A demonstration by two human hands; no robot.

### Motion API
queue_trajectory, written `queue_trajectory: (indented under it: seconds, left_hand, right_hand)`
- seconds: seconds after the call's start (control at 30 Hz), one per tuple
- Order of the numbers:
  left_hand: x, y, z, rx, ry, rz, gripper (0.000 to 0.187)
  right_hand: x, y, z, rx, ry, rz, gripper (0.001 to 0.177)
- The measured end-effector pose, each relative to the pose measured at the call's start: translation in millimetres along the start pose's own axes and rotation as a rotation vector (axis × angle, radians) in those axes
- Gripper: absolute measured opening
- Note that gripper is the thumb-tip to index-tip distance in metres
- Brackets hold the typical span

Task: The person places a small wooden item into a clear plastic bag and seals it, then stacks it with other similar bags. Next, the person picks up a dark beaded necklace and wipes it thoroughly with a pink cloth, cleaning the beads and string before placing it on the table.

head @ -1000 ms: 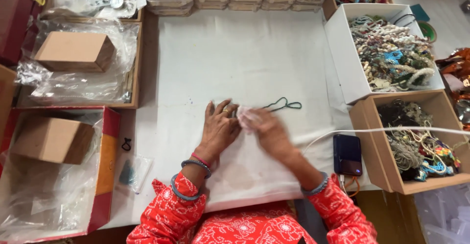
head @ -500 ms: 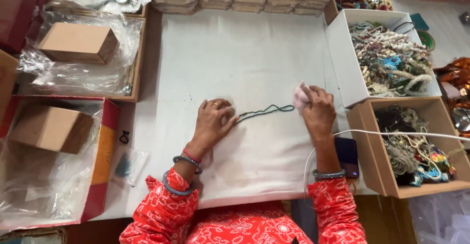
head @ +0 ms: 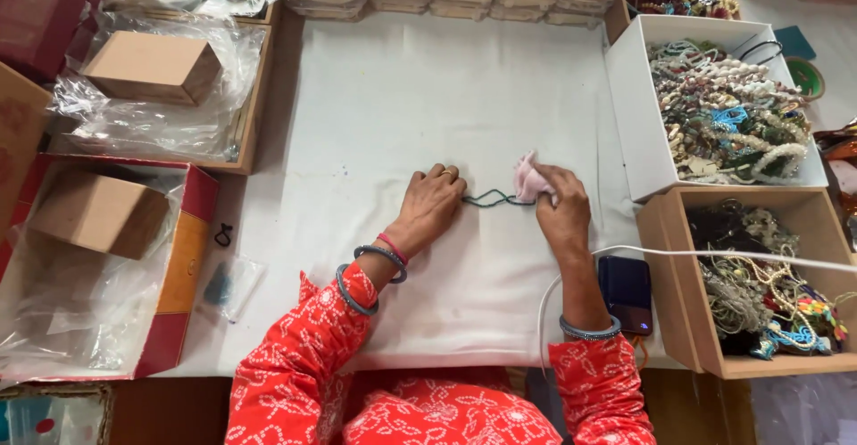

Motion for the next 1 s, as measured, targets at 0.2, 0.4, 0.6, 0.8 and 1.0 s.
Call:
queue_trajectory:
  seconds: [0.2, 0.4, 0.6, 0.8, 1.0]
  left_hand:
    - [2.0, -4.4, -0.7, 0.017, -0.039, 0.059, 0.011]
    - [26.0, -10.1, 22.7, -0.462, -0.125, -0.112, 0.014]
    - [89.9, -56.2, 9.0, -1.230, -0.134, -0.225, 0.009]
    - [99.8, -137.4, -39.5, -1.061, 0.127, -0.276, 0.022]
    - [25.7, -134.3, -12.8, -0.801, 0.132, -0.308, 0.021]
  right_hand:
    - [0.8, -13.4, 8.9, 0.209, 0.019, -0.070, 0.048]
    - [0.7, -16.7, 8.3, 0.268, -0.003, -0.111, 0.049]
    - [1.5, -14.4, -3.2, 0.328, -0.039, -0.157, 0.048]
    - [2.9, -20.5, 0.1, 0.276, -0.033, -0.173, 0.048]
    - [4.1, -27.5, -8.5, 0.306, -0.010, -0.205, 0.047]
Point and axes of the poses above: each hand's wrist, its own x-axis towards the middle knuckle, its own y-axis out of the palm, z = x × y, the point moved 5 cm from there along x, towards the middle knuckle
